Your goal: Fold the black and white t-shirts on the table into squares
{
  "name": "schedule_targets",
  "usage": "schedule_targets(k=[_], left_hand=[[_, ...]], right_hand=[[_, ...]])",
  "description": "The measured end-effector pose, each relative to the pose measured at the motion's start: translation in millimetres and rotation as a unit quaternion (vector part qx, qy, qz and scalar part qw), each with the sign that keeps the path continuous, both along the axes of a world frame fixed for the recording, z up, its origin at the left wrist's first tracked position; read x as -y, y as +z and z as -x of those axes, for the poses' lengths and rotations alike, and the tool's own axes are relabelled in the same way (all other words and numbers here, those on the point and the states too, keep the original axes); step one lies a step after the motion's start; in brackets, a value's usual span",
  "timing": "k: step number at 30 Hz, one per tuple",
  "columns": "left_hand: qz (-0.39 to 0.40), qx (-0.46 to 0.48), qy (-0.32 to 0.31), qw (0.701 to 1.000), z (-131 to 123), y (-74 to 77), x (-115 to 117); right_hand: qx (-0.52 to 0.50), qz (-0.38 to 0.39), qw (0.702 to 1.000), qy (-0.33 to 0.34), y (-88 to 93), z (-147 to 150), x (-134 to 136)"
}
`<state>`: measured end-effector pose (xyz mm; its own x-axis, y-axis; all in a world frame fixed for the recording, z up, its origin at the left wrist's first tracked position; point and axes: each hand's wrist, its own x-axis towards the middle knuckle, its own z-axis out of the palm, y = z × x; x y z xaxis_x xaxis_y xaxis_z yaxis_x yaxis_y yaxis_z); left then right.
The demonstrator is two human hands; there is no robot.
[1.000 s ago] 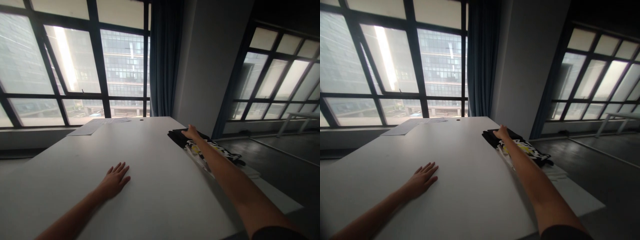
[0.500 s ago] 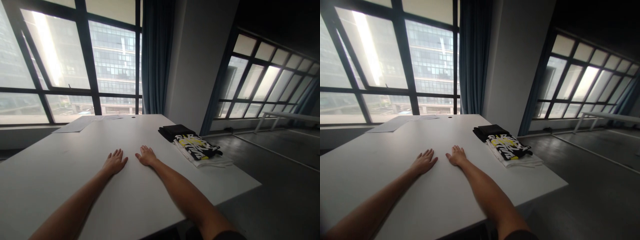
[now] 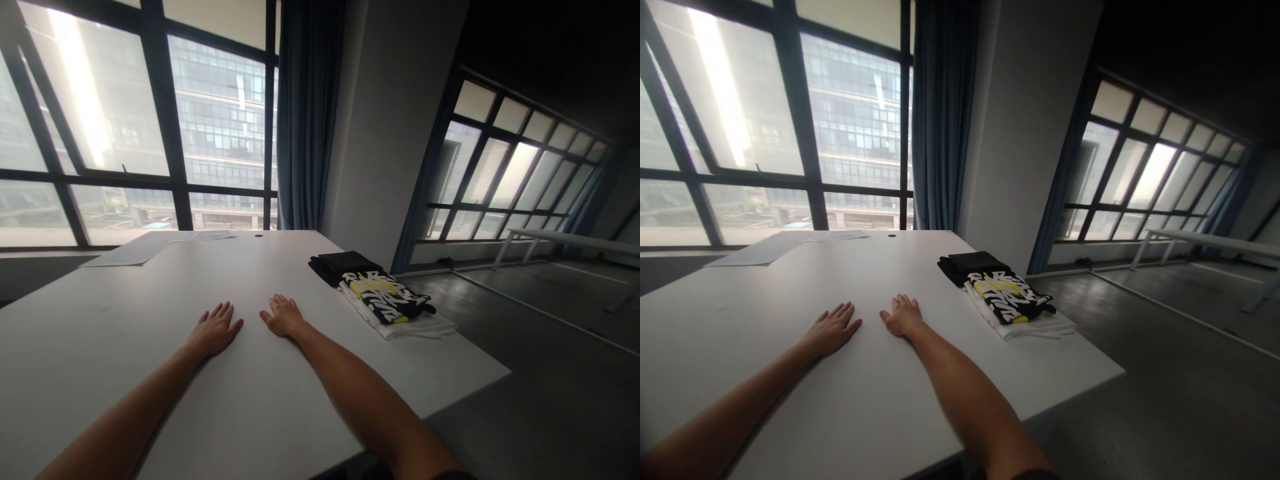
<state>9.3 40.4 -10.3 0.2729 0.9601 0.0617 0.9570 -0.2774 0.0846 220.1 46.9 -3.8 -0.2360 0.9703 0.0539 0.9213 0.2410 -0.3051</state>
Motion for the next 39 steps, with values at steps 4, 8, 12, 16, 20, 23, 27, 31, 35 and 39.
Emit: schedule_targets(k=[4, 8, 12, 16, 20, 23, 27, 31, 35, 39], left_hand=[[-0.003, -0.007, 0.002, 1.000, 0.8, -1.4, -0.9], [-0.008, -0.007, 0.003, 1.000, 1.6, -1.6, -0.3], [0.013, -0.023, 0.003, 1.000, 0.5, 0.5, -1.8], [0.034, -0.033, -0.004, 0.999, 0.2, -0.1, -5.4], [0.013, -0.016, -0.020, 1.000, 4.6, -3.3, -6.2], [0.012, -0.007, -0.047, 0.999, 13.5, -0.6, -4.1], [-0.025, 0.022, -0.113, 0.993, 33.6, 8.2, 7.8], [-0.074, 0.060, -0.156, 0.983, 53.5, 11.8, 30.5], [-0.104, 0.112, -0.165, 0.974, 69.7, 15.0, 48.0], [-0.057, 0.153, -0.155, 0.974, 80.4, 23.7, 53.3]], right_hand=[[0.000, -0.004, 1.000, 0.000, 0.3, -0.2, -0.1], [-0.002, -0.004, 1.000, -0.003, -1.9, 0.1, -1.5], [0.000, -0.014, 1.000, -0.004, -3.2, -0.1, -2.3], [0.002, -0.022, 1.000, 0.002, -1.6, -1.7, -0.4], [0.004, -0.017, 1.000, 0.007, 0.6, -4.2, 3.1], [0.012, -0.028, 0.999, 0.012, 3.0, -7.0, 6.8], [0.034, -0.045, 0.998, 0.031, 9.8, -8.3, 15.3], [0.064, -0.031, 0.997, 0.035, 24.9, -6.7, 25.9], [0.056, 0.060, 0.994, 0.071, 55.6, -30.2, 25.6], [-0.014, 0.032, 0.999, 0.006, 88.9, -98.6, 12.3]])
